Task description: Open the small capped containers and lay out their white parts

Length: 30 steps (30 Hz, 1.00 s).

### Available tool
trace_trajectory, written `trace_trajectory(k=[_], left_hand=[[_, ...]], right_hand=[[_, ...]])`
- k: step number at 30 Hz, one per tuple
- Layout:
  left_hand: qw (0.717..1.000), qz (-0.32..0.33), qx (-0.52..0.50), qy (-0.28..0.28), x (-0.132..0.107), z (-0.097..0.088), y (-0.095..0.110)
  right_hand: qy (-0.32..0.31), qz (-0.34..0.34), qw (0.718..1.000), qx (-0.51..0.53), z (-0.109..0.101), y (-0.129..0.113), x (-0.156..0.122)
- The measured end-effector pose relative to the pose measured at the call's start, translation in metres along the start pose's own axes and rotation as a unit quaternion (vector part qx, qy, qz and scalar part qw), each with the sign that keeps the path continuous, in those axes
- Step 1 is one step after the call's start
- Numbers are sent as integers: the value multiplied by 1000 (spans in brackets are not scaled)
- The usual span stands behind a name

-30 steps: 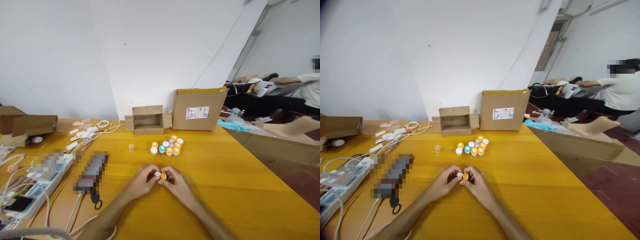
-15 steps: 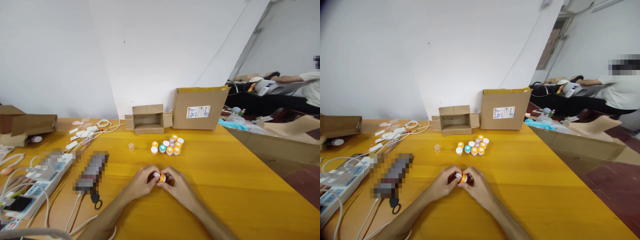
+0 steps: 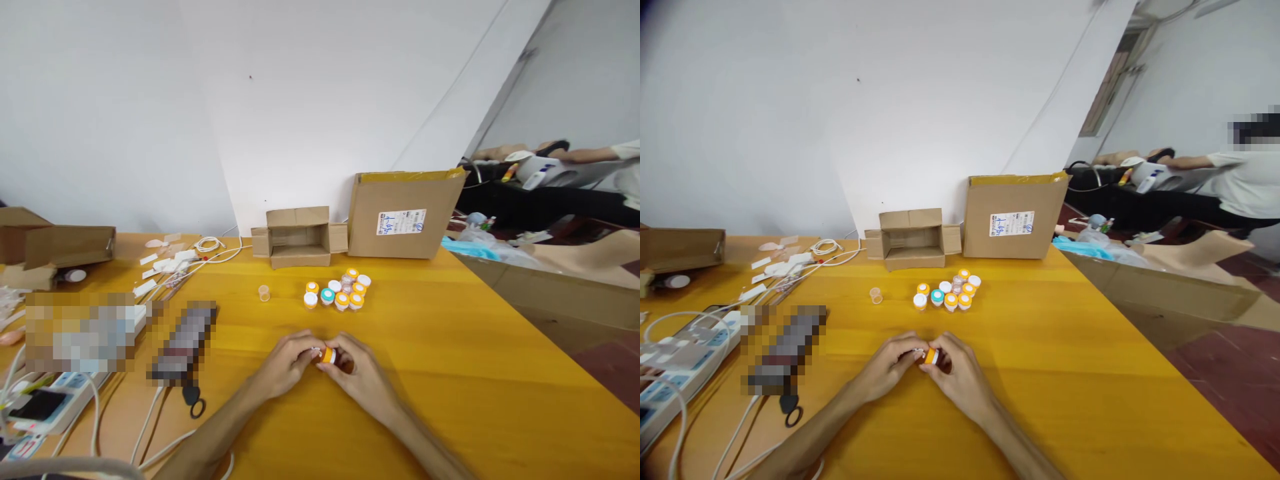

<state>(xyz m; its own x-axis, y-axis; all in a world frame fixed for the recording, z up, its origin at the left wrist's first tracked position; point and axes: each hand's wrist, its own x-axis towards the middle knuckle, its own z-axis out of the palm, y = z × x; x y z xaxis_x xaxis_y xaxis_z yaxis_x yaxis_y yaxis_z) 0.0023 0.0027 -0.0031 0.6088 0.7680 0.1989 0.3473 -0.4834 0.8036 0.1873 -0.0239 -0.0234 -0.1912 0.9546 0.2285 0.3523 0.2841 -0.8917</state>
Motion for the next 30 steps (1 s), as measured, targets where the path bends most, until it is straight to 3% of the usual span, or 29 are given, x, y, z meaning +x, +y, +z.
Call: trace_trajectory(k=[5, 12, 19, 24, 30], left_hand=[[1000, -6, -1, 13, 1, -1, 0], [993, -64, 33, 96, 1, -13, -10], [970, -83, 167, 158, 1, -34, -16], [939, -150, 265, 158, 1, -41, -20], [921, -204, 302, 140, 1, -44, -22]], right_hand=[[-10, 18, 999, 31, 0, 2, 0], [9, 38, 998, 43, 0, 6, 3], [30, 36, 998, 47, -1, 12, 4], [33, 29, 998, 47, -1, 17, 4], [21, 27, 999, 38, -2, 15, 4]])
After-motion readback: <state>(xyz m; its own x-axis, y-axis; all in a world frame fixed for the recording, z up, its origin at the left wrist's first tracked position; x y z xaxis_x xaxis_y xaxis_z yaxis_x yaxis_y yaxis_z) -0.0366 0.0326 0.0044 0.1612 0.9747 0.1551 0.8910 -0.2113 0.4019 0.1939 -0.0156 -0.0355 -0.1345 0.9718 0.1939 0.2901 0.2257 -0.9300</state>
